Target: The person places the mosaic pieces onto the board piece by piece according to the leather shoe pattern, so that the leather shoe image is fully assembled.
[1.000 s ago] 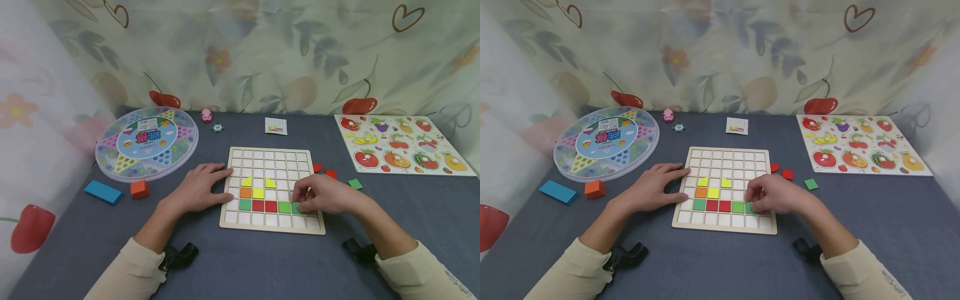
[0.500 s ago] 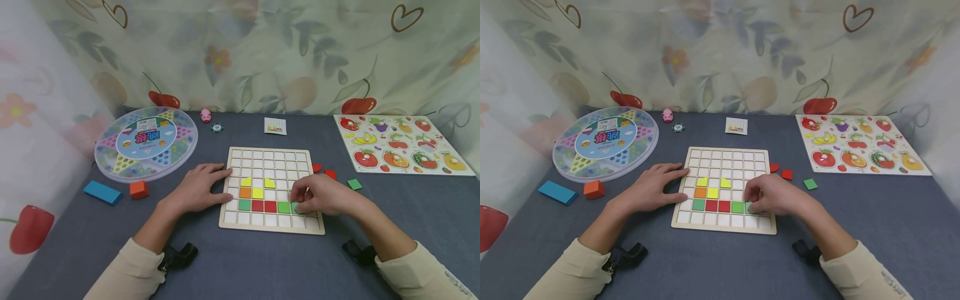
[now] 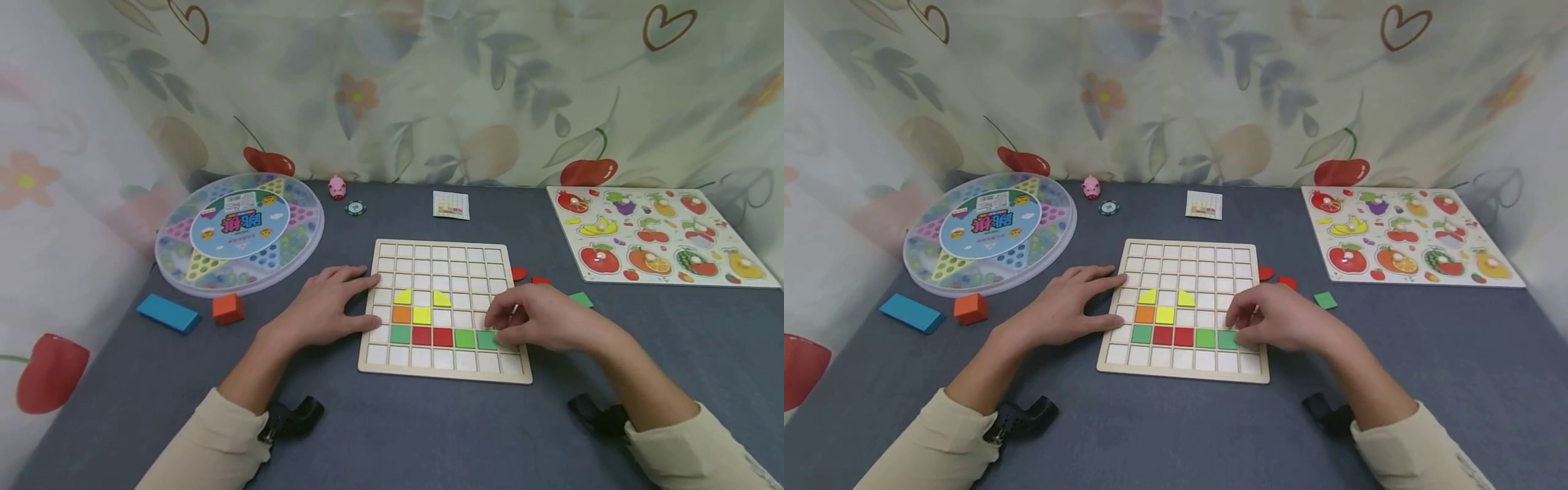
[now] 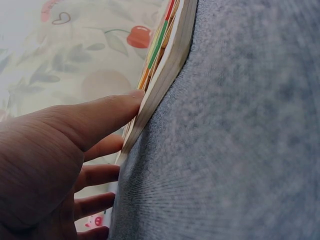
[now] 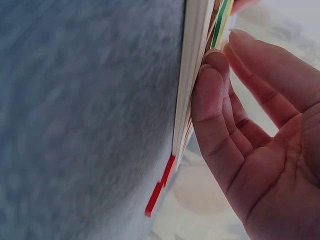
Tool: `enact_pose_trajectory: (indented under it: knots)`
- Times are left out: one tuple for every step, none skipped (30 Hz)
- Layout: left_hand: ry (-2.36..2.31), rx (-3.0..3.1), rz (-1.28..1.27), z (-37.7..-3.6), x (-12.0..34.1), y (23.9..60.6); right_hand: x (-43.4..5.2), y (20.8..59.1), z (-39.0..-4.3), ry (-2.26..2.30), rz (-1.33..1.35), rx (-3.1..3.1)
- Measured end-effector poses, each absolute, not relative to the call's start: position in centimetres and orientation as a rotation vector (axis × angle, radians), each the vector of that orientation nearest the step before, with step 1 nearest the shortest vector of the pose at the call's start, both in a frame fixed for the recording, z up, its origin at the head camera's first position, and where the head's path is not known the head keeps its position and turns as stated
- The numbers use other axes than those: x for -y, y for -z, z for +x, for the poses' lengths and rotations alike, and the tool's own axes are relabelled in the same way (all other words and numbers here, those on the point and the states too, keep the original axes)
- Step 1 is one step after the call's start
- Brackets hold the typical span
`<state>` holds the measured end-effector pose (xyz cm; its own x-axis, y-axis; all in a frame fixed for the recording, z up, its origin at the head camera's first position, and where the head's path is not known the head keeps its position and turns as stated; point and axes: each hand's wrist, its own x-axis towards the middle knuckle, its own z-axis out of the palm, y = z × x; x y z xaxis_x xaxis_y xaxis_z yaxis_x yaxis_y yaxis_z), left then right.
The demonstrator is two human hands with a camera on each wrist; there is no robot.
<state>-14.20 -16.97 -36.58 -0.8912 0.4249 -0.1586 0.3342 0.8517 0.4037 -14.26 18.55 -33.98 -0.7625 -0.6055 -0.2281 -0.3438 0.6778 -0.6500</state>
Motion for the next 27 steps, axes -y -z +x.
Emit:
enact_pose_trajectory:
  knots:
    - [-0.542,-2.786,0.579,-14.2,17.0,36.6,-18.8,34.0,-14.3,0.835,-0.74,-2.466]
    - [-0.54,-2.785,0.578,-14.2,17.0,36.6,-19.0,33.9,-14.3,0.835,-0.744,-2.472]
    - [-0.538,-2.785,0.578,-14.2,17.0,36.6,-19.3,33.9,-14.3,0.836,-0.738,-2.477]
    - [-0.538,-2.783,0.576,-14.2,17.0,36.6,-19.6,33.9,-14.3,0.833,-0.725,-2.482]
    - [-0.536,-2.783,0.576,-14.2,16.9,36.7,-19.8,33.9,-14.3,0.83,-0.707,-2.485]
    - [-0.535,-2.783,0.575,-14.3,16.9,36.7,-20.1,33.8,-14.3,0.829,-0.69,-2.489]
    - [-0.534,-2.782,0.574,-14.3,16.9,36.7,-20.4,33.8,-14.3,0.827,-0.671,-2.492]
    - [-0.536,-2.781,0.573,-14.3,16.9,36.7,-20.7,33.7,-14.4,0.823,-0.652,-2.497]
    - [-0.536,-2.782,0.573,-14.3,16.9,36.7,-21.0,33.7,-14.4,0.827,-0.628,-2.498]
    - [-0.537,-2.781,0.572,-14.3,16.9,36.7,-21.3,33.7,-14.5,0.829,-0.612,-2.501]
    - [-0.536,-2.782,0.571,-14.3,16.9,36.6,-21.6,33.7,-14.5,0.83,-0.598,-2.506]
    - [-0.537,-2.782,0.57,-14.3,16.9,36.6,-22.0,33.8,-14.6,0.83,-0.584,-2.512]
    - [-0.538,-2.781,0.571,-14.3,16.9,36.6,-22.3,33.8,-14.7,0.828,-0.569,-2.519]
    - [-0.539,-2.781,0.572,-14.3,16.9,36.6,-22.6,33.8,-14.7,0.825,-0.553,-2.527]
    - [-0.538,-2.781,0.573,-14.3,16.9,36.6,-22.9,33.9,-14.8,0.823,-0.539,-2.535]
    - [-0.538,-2.781,0.574,-14.2,16.9,36.6,-23.3,34.0,-14.9,0.813,-0.528,-2.549]
    - [-0.538,-2.782,0.575,-14.2,16.9,36.6,-23.5,34.0,-15.0,0.805,-0.517,-2.564]
    - [-0.538,-2.782,0.575,-14.2,16.9,36.6,-23.8,34.1,-15.0,0.797,-0.506,-2.579]
    - [-0.539,-2.782,0.576,-14.2,16.9,36.6,-24.0,34.2,-15.1,0.787,-0.496,-2.593]
    - [-0.54,-2.782,0.575,-14.2,17.0,36.6,-24.3,34.3,-15.2,0.776,-0.489,-2.608]
    - [-0.541,-2.782,0.574,-14.2,17.0,36.6,-24.5,34.4,-15.3,0.765,-0.483,-2.625]
    - [-0.542,-2.783,0.573,-14.2,17.0,36.6,-24.6,34.5,-15.4,0.75,-0.479,-2.644]
    - [-0.542,-2.784,0.573,-14.2,17.0,36.6,-24.8,34.5,-15.5,0.739,-0.475,-2.662]
    - [-0.544,-2.783,0.573,-14.2,17.0,36.6,-25.0,34.6,-15.6,0.727,-0.474,-2.68]
    - [-0.544,-2.784,0.574,-14.2,17.0,36.6,-25.1,34.6,-15.7,0.713,-0.474,-2.698]
    - [-0.544,-2.783,0.575,-14.3,17.0,36.6,-25.3,34.6,-15.8,0.699,-0.474,-2.717]
    - [-0.545,-2.783,0.577,-14.3,17.0,36.7,-25.4,34.6,-15.8,0.688,-0.47,-2.734]
